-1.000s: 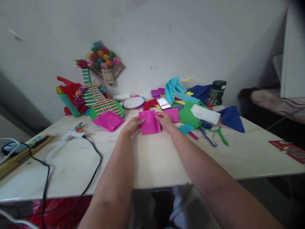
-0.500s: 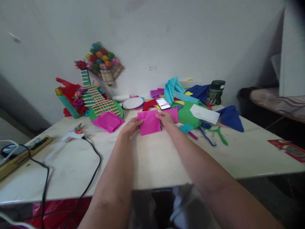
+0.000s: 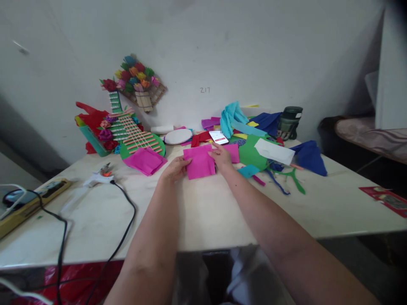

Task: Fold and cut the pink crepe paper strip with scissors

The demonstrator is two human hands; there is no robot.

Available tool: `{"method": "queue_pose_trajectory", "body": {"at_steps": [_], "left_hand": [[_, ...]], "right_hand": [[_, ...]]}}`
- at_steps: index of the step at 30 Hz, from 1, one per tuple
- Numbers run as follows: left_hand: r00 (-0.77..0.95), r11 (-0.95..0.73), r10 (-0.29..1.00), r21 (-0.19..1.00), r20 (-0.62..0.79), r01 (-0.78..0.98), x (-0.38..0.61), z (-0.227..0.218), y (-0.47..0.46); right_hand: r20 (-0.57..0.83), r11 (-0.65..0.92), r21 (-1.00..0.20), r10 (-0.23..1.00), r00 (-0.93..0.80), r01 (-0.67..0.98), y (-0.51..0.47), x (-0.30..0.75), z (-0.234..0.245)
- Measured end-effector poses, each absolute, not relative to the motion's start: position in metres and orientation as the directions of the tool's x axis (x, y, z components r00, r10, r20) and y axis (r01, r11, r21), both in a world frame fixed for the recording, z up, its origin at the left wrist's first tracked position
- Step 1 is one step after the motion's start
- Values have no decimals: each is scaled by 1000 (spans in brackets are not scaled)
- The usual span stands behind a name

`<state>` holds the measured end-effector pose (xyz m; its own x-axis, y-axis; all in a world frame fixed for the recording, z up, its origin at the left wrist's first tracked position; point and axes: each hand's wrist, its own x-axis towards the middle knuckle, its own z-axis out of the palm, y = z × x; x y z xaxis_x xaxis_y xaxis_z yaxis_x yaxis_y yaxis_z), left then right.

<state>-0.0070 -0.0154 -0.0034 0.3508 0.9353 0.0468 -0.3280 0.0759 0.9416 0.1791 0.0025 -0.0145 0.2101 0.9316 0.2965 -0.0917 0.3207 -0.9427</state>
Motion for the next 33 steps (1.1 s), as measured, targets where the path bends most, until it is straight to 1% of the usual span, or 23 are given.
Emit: {"method": "queue_pose_trajectory", "body": {"at_steps": [5, 13, 19, 24, 28, 33], "left_hand": [[375, 125, 927, 920, 25, -372, -6, -5, -15], [368, 141, 930, 914, 10, -381, -7, -6, -14], [335, 124, 942, 943, -14, -309, -7, -5, -14], [341, 108, 940, 956, -9, -272, -8, -5, -15], [340, 58, 940, 966, 32, -251, -8, -4, -16], [308, 30, 951, 990, 14, -138, -8, -5, -15]], "right_hand": [[280, 313, -939, 935, 217, -139, 5, 177, -16], [223, 265, -942, 952, 210, -203, 9, 177, -21], [220, 272, -936, 948, 231, -225, 10, 175, -21], [229, 278, -943, 941, 248, -182, 9, 175, -21], [239, 277, -953, 937, 257, -125, 11, 176, -22], [237, 276, -952, 940, 246, -135, 13, 178, -24]]}}
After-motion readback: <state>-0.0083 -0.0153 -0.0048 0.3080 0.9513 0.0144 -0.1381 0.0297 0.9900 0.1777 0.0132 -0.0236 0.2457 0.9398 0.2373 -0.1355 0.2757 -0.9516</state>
